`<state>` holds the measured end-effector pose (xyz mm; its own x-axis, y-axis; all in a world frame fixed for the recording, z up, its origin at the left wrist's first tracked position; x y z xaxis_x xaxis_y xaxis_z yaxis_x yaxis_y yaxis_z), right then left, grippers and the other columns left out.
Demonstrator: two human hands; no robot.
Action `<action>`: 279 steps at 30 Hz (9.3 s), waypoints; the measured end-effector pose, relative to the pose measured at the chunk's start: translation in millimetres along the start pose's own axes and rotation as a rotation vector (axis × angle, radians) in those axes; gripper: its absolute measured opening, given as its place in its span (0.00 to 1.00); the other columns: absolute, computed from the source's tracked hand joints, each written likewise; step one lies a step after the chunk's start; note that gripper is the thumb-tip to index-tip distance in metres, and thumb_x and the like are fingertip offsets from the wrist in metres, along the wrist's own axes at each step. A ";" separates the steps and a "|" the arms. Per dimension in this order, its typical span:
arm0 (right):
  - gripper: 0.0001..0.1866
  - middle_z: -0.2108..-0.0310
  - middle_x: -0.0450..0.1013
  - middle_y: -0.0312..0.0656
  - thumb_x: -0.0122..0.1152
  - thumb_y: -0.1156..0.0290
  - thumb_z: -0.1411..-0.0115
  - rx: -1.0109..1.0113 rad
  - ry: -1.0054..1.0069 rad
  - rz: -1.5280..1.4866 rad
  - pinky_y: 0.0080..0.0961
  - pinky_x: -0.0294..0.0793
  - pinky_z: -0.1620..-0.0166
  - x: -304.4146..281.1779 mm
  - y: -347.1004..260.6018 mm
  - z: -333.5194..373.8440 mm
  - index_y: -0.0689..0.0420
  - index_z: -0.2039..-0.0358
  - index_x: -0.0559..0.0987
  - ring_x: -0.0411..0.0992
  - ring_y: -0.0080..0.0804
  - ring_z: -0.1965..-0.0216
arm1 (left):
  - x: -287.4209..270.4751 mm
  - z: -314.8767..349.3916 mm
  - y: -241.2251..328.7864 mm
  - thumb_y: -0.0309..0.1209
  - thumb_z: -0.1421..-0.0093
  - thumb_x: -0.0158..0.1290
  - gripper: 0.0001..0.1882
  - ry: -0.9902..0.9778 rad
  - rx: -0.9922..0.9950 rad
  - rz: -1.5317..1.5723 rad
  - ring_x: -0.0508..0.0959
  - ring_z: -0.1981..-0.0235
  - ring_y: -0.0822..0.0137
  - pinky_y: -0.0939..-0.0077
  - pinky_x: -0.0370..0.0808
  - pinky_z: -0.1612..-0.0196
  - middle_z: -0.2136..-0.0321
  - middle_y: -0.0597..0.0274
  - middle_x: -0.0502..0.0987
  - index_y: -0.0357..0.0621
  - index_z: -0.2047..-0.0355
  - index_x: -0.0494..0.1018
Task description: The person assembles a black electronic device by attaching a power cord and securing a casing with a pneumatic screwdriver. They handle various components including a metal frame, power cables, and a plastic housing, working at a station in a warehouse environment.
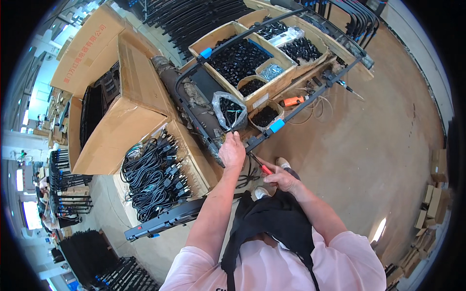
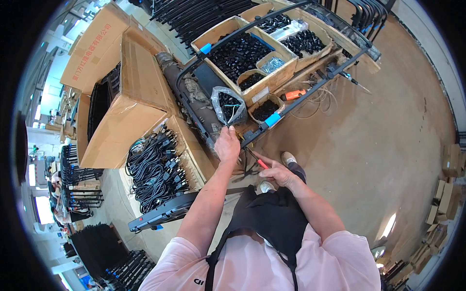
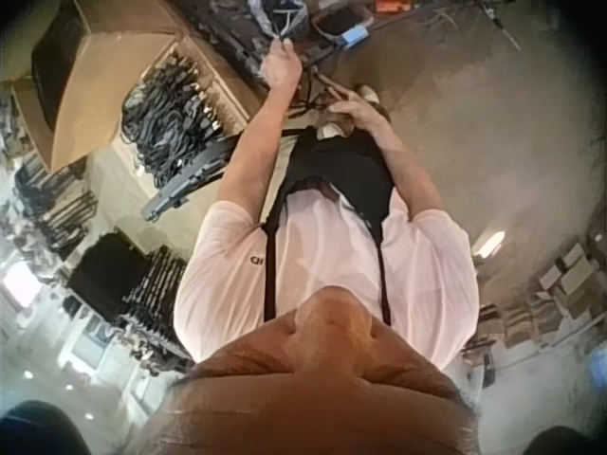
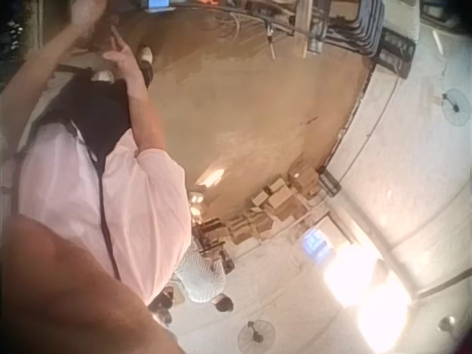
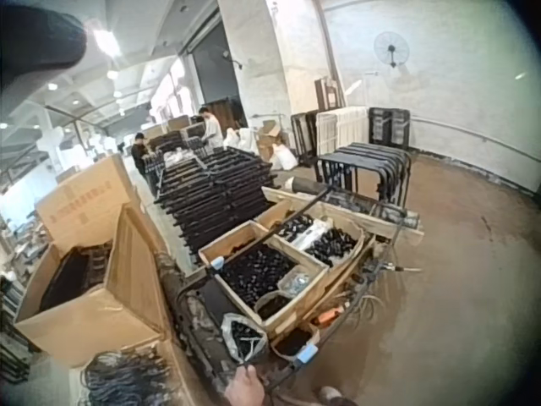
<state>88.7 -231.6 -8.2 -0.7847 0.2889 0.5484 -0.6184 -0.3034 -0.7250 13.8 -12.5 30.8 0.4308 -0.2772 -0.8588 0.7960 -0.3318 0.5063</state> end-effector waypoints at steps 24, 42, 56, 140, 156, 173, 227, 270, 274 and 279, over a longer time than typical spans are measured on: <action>0.19 0.62 0.80 0.52 0.62 0.59 0.35 0.245 0.140 1.159 0.44 0.77 0.59 -133.4 30.7 -167.1 0.61 0.54 0.75 0.79 0.49 0.62 | 9.6 -6.1 17.0 0.48 0.25 0.49 0.19 0.090 -0.271 -0.098 0.82 0.66 0.33 0.38 0.75 0.61 0.71 0.39 0.82 0.45 0.59 0.77; 0.07 0.69 0.78 0.36 0.67 0.66 0.33 0.615 0.003 0.315 0.26 0.75 0.67 -235.2 21.9 -169.8 0.55 0.60 0.82 0.75 0.24 0.71 | 14.7 -74.3 17.8 0.27 0.25 0.53 0.08 0.131 -0.288 1.132 0.76 0.69 0.76 0.79 0.74 0.65 0.67 0.65 0.79 0.38 0.49 0.73; 0.18 0.69 0.82 0.42 0.71 0.68 0.38 0.323 0.246 0.980 0.27 0.77 0.73 -272.5 -65.2 -65.9 0.63 0.50 0.84 0.79 0.27 0.73 | -238.2 -175.5 71.2 0.52 0.30 0.55 0.24 0.178 0.038 0.016 0.84 0.55 0.39 0.47 0.80 0.50 0.60 0.39 0.84 0.41 0.58 0.84; 0.24 0.37 0.72 0.49 0.53 0.66 0.21 0.018 0.025 0.158 0.39 0.68 0.31 37.8 -172.4 -331.6 0.66 0.31 0.67 0.70 0.39 0.37 | -3.5 31.9 -22.1 0.39 0.23 0.46 0.28 0.567 -0.455 0.677 0.69 0.30 0.43 0.54 0.63 0.26 0.34 0.37 0.72 0.35 0.29 0.65; 0.21 0.44 0.77 0.44 0.52 0.65 0.21 0.027 -0.029 0.294 0.40 0.80 0.46 2.5 -151.0 -349.5 0.62 0.34 0.71 0.77 0.38 0.48 | 0.2 39.2 -15.5 0.30 0.23 0.41 0.28 0.473 -0.378 0.626 0.67 0.28 0.42 0.56 0.62 0.26 0.31 0.35 0.67 0.32 0.26 0.58; 0.20 0.67 0.83 0.38 0.64 0.56 0.29 0.318 -0.289 0.866 0.19 0.72 0.71 -99.2 -364.5 -103.1 0.63 0.53 0.86 0.76 0.19 0.72 | 22.8 95.6 80.9 0.32 0.28 0.56 0.12 -0.130 -0.076 0.688 0.84 0.54 0.46 0.56 0.80 0.47 0.58 0.47 0.84 0.39 0.51 0.81; 0.12 0.56 0.81 0.38 0.61 0.68 0.30 0.107 0.593 -0.277 0.39 0.83 0.55 -296.5 -175.5 -31.5 0.47 0.47 0.77 0.79 0.37 0.53 | 233.9 -125.3 48.0 0.45 0.26 0.50 0.23 -0.214 -0.054 0.557 0.82 0.51 0.35 0.47 0.77 0.44 0.55 0.35 0.84 0.39 0.43 0.77; 0.28 0.44 0.80 0.47 0.78 0.78 0.42 -0.495 -0.444 0.763 0.32 0.80 0.38 -102.6 -358.9 -73.3 0.60 0.43 0.76 0.80 0.34 0.44 | 138.1 117.3 74.9 0.41 0.20 0.50 0.14 -0.112 -0.661 1.694 0.70 0.72 0.75 0.81 0.68 0.74 0.70 0.70 0.70 0.47 0.61 0.72; 0.28 0.47 0.80 0.50 0.77 0.81 0.42 -0.502 -0.540 0.668 0.36 0.82 0.40 -78.7 -345.5 -78.0 0.60 0.43 0.74 0.81 0.37 0.46 | 81.9 130.8 95.3 0.43 0.20 0.48 0.15 0.004 -0.584 1.730 0.70 0.71 0.75 0.81 0.66 0.73 0.70 0.70 0.71 0.45 0.56 0.73; 0.31 0.47 0.80 0.53 0.76 0.81 0.42 -0.441 -0.566 0.514 0.38 0.82 0.41 -45.7 -330.3 -76.1 0.62 0.41 0.71 0.82 0.39 0.47 | 33.4 88.2 126.0 0.42 0.19 0.46 0.15 0.263 -0.688 2.014 0.67 0.71 0.74 0.81 0.65 0.73 0.67 0.70 0.70 0.45 0.55 0.72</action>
<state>332.1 -75.5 174.4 -0.9370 -0.3157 0.1495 -0.2018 0.1399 -0.9694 91.0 -143.0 72.8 0.6556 0.3771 0.6543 -0.7405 0.4907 0.4592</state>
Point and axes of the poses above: each hand's wrist, its own z-axis away from the middle knuckle, its own x-axis out of the palm, y = z × x, the point moved 1 cm from there along -z, towards the middle knuckle
